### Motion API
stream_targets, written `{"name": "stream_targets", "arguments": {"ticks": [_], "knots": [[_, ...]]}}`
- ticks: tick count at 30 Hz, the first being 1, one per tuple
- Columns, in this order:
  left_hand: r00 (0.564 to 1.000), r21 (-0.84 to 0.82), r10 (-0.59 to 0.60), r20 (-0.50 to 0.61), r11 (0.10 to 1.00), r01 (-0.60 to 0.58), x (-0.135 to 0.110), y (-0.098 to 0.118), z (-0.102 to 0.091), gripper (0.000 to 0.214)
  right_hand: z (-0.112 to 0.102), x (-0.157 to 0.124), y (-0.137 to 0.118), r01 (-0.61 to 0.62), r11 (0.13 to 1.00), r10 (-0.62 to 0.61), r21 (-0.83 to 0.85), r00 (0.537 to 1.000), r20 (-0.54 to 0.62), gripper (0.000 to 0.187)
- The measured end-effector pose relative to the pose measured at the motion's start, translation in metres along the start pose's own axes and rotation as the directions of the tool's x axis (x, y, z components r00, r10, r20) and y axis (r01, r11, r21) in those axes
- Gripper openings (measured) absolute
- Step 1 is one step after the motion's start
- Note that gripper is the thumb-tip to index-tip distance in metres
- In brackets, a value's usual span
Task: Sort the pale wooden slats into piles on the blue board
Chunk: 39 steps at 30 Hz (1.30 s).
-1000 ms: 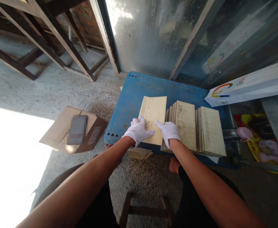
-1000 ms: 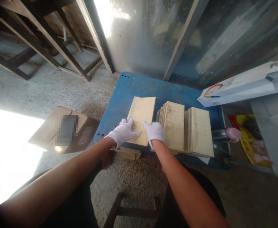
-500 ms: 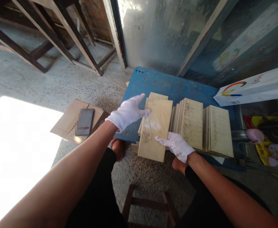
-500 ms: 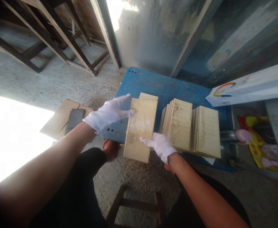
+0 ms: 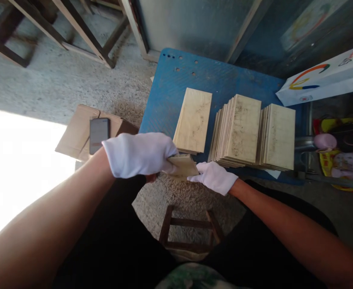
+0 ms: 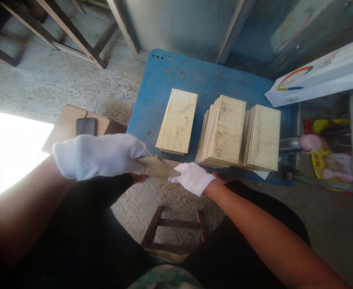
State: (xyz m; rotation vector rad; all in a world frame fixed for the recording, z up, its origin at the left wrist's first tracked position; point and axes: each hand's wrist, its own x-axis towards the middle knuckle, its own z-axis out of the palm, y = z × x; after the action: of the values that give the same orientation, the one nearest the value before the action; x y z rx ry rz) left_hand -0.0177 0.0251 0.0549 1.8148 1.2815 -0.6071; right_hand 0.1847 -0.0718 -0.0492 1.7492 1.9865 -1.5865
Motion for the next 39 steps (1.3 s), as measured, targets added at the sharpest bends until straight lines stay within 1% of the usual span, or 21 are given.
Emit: {"name": "stream_targets", "arguments": {"ticks": [2,3,5,7,10,13,15,19,23,25,29,31,33,35,36,39], "knots": [[0.99,0.127,0.108,0.093,0.985,-0.119,0.001,-0.002,0.018,0.015,-0.012,-0.003,-0.003,-0.009,0.986,0.028,-0.166,0.993,0.114,0.023],[0.984,0.183,0.141,0.105,0.97,-0.158,0.003,-0.003,0.027,0.016,-0.018,-0.005,-0.004,-0.022,0.975,0.057,-0.222,0.987,0.151,0.025],[0.98,0.259,0.169,0.106,0.947,-0.192,0.007,-0.004,0.046,0.017,-0.028,-0.006,-0.004,-0.061,0.95,0.121,-0.307,0.976,0.181,0.028],[0.967,0.31,0.198,0.159,0.92,-0.239,0.015,-0.004,0.066,0.018,-0.035,-0.006,-0.002,-0.082,0.926,0.151,-0.369,0.975,0.16,0.033],[0.937,0.339,0.247,0.248,0.884,-0.323,0.032,-0.007,0.095,0.021,-0.039,-0.004,0.002,-0.084,0.907,0.136,-0.414,0.986,0.097,0.041],[0.926,0.308,0.249,0.286,0.891,-0.334,0.048,-0.012,0.12,0.026,-0.042,-0.002,0.004,-0.106,0.905,0.142,-0.411,0.988,0.06,0.045],[0.926,0.307,0.243,0.287,0.893,-0.33,0.057,-0.017,0.131,0.029,-0.045,-0.002,0.005,-0.128,0.906,0.155,-0.404,0.987,0.036,0.046],[0.945,0.339,0.216,0.245,0.894,-0.293,0.069,-0.027,0.141,0.033,-0.049,-0.004,0.005,-0.133,0.892,0.156,-0.432,0.988,0.017,0.047],[0.968,0.385,0.147,0.206,0.897,-0.218,0.08,-0.035,0.148,0.03,-0.051,-0.006,0.005,-0.111,0.861,0.151,-0.496,0.988,0.042,0.045],[0.973,0.41,0.141,0.181,0.889,-0.205,0.085,-0.036,0.152,0.028,-0.049,-0.006,0.005,-0.106,0.847,0.157,-0.521,0.986,0.055,0.045],[0.982,0.429,0.141,0.125,0.885,-0.182,0.089,-0.032,0.161,0.029,-0.045,-0.002,0.007,-0.09,0.834,0.149,-0.544,0.987,0.064,0.046],[0.986,0.439,0.128,0.104,0.884,-0.161,0.09,-0.027,0.163,0.031,-0.043,0.0,0.008,-0.074,0.83,0.134,-0.553,0.988,0.07,0.045],[0.991,0.473,0.12,0.056,0.871,-0.132,0.09,-0.022,0.163,0.033,-0.043,0.001,0.007,-0.078,0.825,0.143,-0.56,0.987,0.074,0.046],[0.989,0.533,0.147,-0.013,0.838,-0.118,0.088,-0.018,0.163,0.035,-0.044,0.002,0.006,-0.098,0.821,0.169,-0.562,0.983,0.075,0.046],[0.983,0.564,0.179,-0.049,0.817,-0.121,0.087,-0.016,0.162,0.037,-0.044,0.002,0.006,-0.107,0.82,0.18,-0.562,0.981,0.075,0.046],[0.951,0.61,0.28,-0.128,0.778,-0.148,0.083,-0.015,0.162,0.039,-0.046,0.0,0.004,-0.11,0.821,0.181,-0.56,0.981,0.072,0.045]]}}
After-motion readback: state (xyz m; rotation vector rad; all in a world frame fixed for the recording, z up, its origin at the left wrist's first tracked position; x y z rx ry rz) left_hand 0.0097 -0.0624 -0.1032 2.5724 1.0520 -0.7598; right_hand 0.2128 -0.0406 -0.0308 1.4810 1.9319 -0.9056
